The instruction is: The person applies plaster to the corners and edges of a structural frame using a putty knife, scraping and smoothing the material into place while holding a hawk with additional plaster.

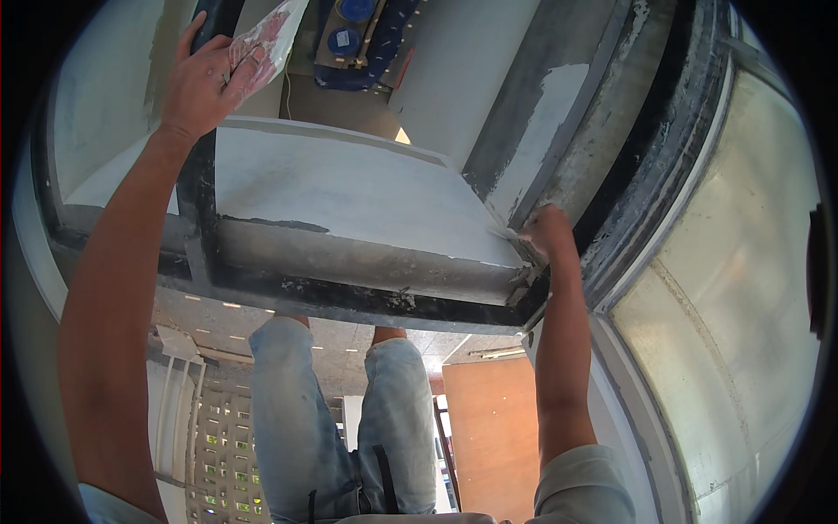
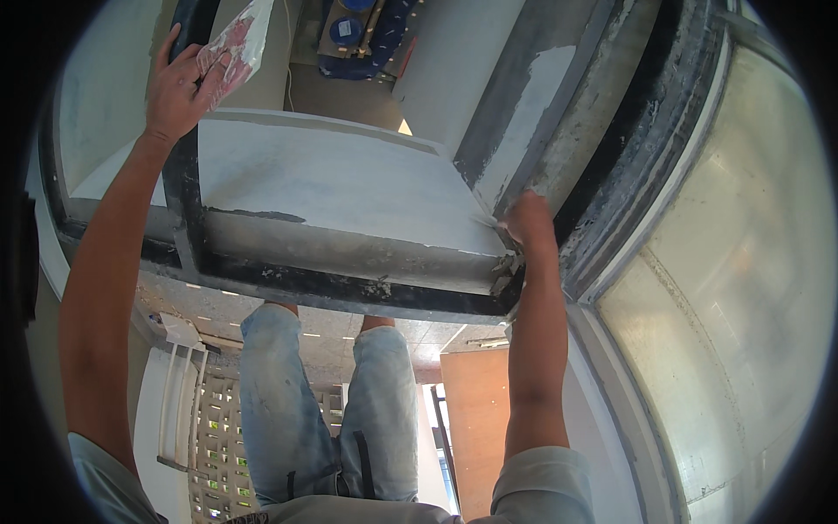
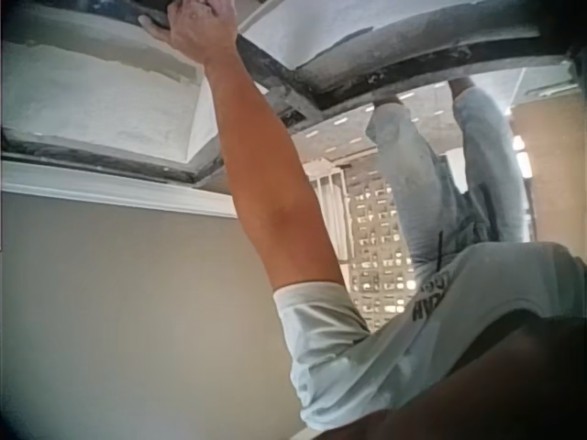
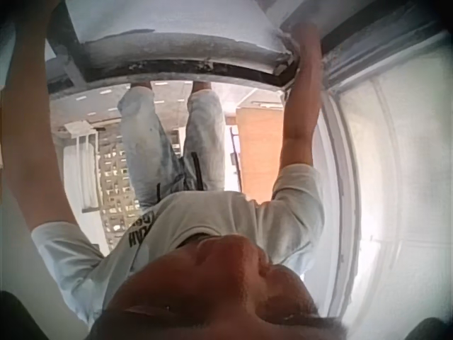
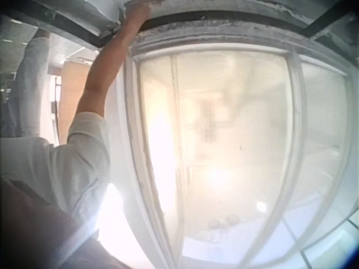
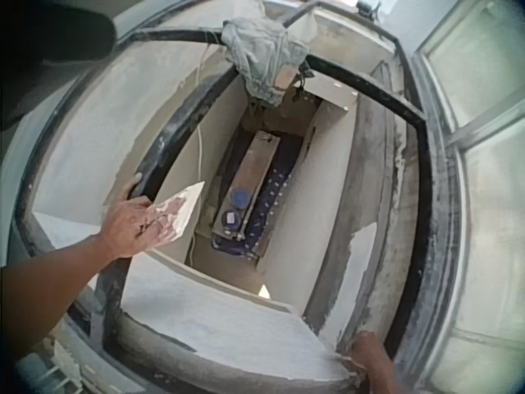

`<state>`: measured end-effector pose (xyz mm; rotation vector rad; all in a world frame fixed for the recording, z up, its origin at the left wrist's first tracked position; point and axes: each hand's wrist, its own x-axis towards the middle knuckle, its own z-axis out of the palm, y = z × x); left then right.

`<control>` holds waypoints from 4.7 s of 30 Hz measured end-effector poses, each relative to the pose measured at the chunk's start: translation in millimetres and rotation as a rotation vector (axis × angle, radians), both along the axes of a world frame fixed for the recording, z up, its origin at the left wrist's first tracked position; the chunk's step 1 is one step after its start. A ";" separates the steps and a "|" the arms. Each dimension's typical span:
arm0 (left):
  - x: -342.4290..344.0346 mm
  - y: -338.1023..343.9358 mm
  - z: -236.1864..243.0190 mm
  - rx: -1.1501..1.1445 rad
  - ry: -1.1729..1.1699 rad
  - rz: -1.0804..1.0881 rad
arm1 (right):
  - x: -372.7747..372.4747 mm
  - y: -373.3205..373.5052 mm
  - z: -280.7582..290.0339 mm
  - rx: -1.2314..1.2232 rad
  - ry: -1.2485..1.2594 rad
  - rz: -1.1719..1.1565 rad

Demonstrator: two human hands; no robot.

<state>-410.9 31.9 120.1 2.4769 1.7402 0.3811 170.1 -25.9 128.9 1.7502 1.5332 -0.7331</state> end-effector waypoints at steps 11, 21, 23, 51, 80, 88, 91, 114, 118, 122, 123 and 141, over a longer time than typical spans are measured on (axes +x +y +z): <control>-0.5 7.1 3.8 -0.052 -0.010 0.034 | 3.3 4.4 -29.5 0.156 -0.039 0.170; -5.2 6.5 5.7 -0.139 0.054 0.045 | -5.5 23.0 -31.2 0.056 0.020 0.175; -10.1 -9.8 3.0 -0.181 0.040 0.051 | -19.3 53.2 -15.9 0.020 0.078 -0.045; -16.7 -9.4 2.8 -0.136 0.064 0.043 | -57.2 39.7 35.2 -0.033 -0.082 -0.031; 3.7 -4.7 12.3 0.047 0.036 0.103 | -69.4 52.9 104.0 0.000 -0.095 0.001; -5.8 -1.3 4.4 -0.016 0.060 0.042 | -47.7 47.9 79.8 -0.154 -0.172 0.050; -9.3 -6.7 2.4 -0.020 -0.035 0.059 | -59.9 55.8 82.7 -0.233 -0.131 -0.053; 6.4 0.6 20.4 -0.080 0.006 0.088 | -77.9 64.2 123.2 0.081 0.054 -0.011; 0.4 -1.9 20.7 -0.108 0.074 0.084 | -117.2 50.1 149.5 0.110 -0.075 0.182; -0.3 0.5 16.5 -0.147 0.102 0.096 | -91.8 17.9 79.0 0.029 -0.204 0.217; 12.3 9.3 17.6 -0.132 0.070 0.093 | -46.5 -0.7 50.9 -0.003 -0.233 0.299; 1.8 -5.8 6.6 -0.027 0.015 0.079 | -114.9 105.8 61.5 -0.095 -0.219 0.308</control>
